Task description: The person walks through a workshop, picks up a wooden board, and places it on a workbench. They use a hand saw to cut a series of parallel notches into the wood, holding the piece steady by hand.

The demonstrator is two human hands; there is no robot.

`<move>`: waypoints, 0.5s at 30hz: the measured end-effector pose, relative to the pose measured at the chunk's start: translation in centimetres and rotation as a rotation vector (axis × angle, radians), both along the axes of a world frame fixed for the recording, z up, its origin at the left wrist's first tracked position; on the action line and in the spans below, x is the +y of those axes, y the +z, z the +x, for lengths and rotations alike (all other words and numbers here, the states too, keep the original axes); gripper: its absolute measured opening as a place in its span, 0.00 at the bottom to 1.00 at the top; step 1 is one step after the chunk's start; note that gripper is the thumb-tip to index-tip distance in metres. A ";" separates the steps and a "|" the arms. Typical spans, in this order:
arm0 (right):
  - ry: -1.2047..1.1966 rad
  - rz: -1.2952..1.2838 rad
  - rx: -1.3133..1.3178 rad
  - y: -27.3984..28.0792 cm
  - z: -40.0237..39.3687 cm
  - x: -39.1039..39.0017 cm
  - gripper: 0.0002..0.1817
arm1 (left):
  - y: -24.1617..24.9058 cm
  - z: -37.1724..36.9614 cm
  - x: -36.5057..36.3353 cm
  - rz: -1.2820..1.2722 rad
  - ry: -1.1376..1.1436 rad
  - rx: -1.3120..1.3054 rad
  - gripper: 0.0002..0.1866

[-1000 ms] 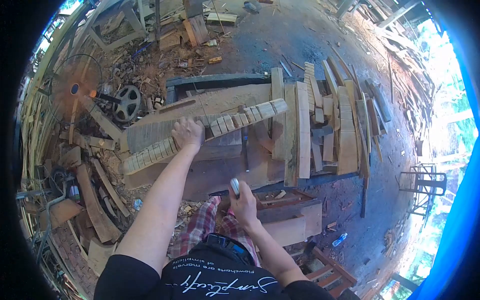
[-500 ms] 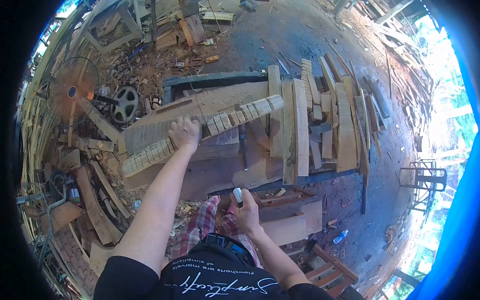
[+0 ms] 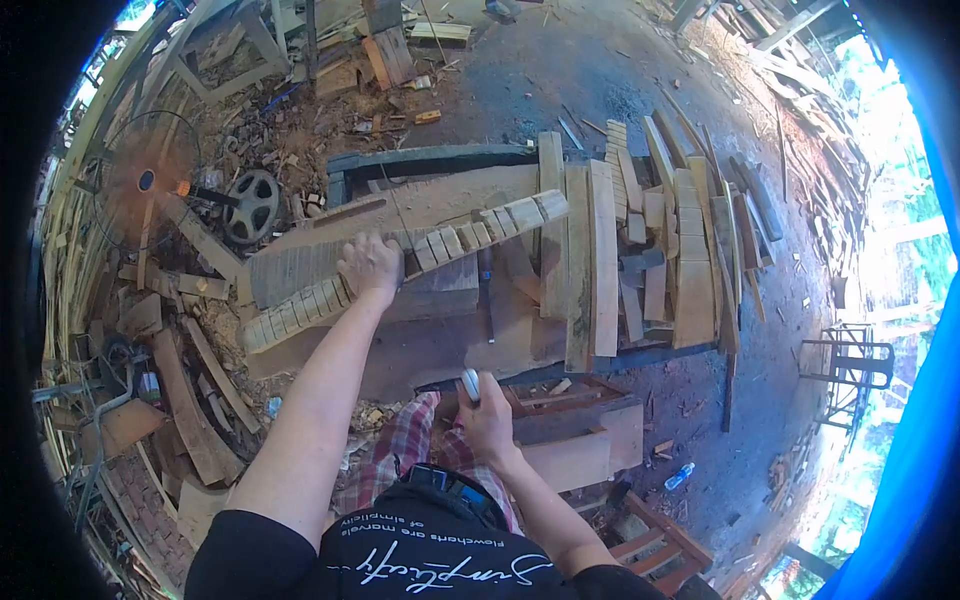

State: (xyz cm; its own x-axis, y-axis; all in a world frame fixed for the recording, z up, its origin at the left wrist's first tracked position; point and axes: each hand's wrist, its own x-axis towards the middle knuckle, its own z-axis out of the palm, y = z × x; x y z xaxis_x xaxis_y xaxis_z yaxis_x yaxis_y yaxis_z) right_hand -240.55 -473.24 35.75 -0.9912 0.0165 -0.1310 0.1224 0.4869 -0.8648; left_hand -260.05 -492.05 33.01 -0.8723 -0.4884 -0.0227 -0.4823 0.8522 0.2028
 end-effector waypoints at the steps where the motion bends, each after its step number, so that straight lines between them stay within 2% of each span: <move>1: -0.006 0.008 0.066 -0.4 -1.6 -1.0 0.11 | 0.1 0.2 0.1 0.004 0.000 -0.002 0.17; 5: 0.013 0.109 0.147 -1.7 -8.3 -4.2 0.10 | 0.1 0.1 0.0 0.007 -0.009 -0.017 0.19; 8: 0.061 0.040 0.262 -1.6 -5.9 -2.3 0.09 | -0.5 0.1 -0.1 0.000 -0.005 -0.017 0.18; 11: 0.035 0.006 0.107 -0.7 0.4 0.9 0.08 | -0.4 -0.1 -0.1 -0.011 0.002 -0.008 0.18; 15: -0.001 0.037 0.076 -0.6 -0.5 -0.3 0.11 | -0.6 0.0 -0.1 -0.018 0.000 -0.012 0.18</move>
